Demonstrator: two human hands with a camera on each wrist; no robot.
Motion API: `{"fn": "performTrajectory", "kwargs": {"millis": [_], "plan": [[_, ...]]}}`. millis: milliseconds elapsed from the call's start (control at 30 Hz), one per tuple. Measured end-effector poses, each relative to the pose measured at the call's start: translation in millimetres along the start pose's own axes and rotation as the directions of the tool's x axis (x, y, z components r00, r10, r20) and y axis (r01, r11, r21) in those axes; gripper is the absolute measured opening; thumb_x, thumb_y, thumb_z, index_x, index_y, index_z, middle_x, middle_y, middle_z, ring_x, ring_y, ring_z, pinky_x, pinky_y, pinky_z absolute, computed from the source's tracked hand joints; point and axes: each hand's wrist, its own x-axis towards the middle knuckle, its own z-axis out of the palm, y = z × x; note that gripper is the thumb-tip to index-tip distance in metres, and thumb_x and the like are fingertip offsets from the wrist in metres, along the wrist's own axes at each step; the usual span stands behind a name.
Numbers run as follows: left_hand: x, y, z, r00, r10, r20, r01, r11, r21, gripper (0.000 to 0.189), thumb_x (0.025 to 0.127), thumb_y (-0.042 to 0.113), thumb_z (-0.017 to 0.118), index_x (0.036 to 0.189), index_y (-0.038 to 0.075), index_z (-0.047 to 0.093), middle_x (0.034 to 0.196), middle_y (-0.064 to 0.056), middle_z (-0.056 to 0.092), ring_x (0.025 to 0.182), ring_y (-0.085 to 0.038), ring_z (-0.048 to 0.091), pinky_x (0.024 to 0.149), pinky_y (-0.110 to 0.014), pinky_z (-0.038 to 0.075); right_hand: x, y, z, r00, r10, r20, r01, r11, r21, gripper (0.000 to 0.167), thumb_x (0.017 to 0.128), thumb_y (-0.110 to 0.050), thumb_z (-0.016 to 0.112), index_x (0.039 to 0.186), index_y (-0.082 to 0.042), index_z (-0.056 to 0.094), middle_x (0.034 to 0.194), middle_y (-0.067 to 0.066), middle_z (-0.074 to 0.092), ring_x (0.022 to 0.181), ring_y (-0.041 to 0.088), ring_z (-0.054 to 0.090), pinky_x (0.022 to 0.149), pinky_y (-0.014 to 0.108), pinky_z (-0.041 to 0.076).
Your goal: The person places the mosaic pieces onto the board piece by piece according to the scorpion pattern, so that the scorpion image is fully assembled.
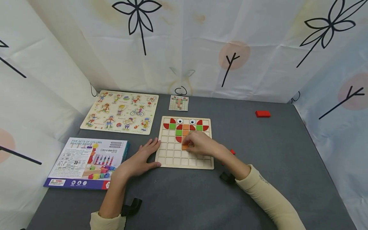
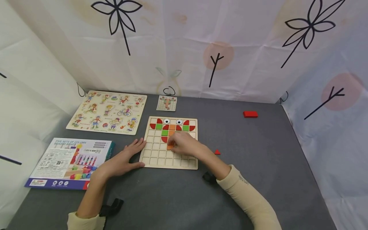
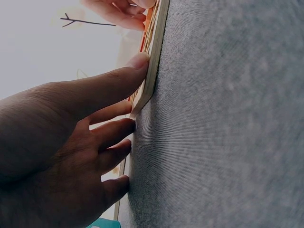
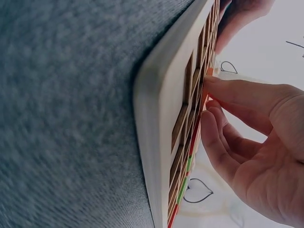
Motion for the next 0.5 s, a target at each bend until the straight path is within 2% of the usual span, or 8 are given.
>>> {"fn": "performTrajectory", "kwargs": {"millis": [233, 333, 500], "plan": [[-0.9, -5.3, 0.8, 0.997, 0.078, -0.027, -0.079, 0.996, -0.030, 0.096, 0.097, 0.046, 0.080, 0.173, 0.015, 0.029, 0.183, -0.016, 0.020, 0.172, -0.044, 0.008, 0.128, -0.082, 0.009, -1.4, -1.5, -2.1, 1.000, 0.015, 0.018, -0.016, 0.999, 0.043, 0.016, 0.094, -0.006, 0.081, 0.110, -0.005, 0.084, 0.103, 0.008, 0.081, 0.088, 0.016, 0.070, 0.080, 0.024, 0.058], [-0.6, -6.6, 1.2, 0.996, 0.080, -0.029, -0.080, 0.996, -0.028, 0.096, 0.098, 0.046, 0.080, 0.173, 0.016, 0.029, 0.183, -0.015, 0.019, 0.172, -0.042, 0.008, 0.129, -0.081, 0.010, -3.4, -0.3, -3.9, 1.000, 0.014, 0.028, -0.016, 0.998, 0.063, 0.017, 0.096, -0.007, 0.081, 0.112, -0.005, 0.083, 0.105, 0.007, 0.082, 0.090, 0.014, 0.073, 0.081, 0.024, 0.059], [0.3, -4.6, 1.3, 0.999, 0.042, -0.016, -0.043, 0.999, -0.010, 0.096, 0.098, 0.046, 0.080, 0.174, 0.016, 0.028, 0.183, -0.013, 0.018, 0.172, -0.041, 0.008, 0.132, -0.077, 0.009, -8.8, 7.2, -7.7, 1.000, 0.016, 0.024, -0.019, 0.993, 0.118, 0.019, 0.096, -0.007, 0.079, 0.115, -0.006, 0.083, 0.107, 0.006, 0.082, 0.092, 0.013, 0.074, 0.085, 0.027, 0.062]]}}
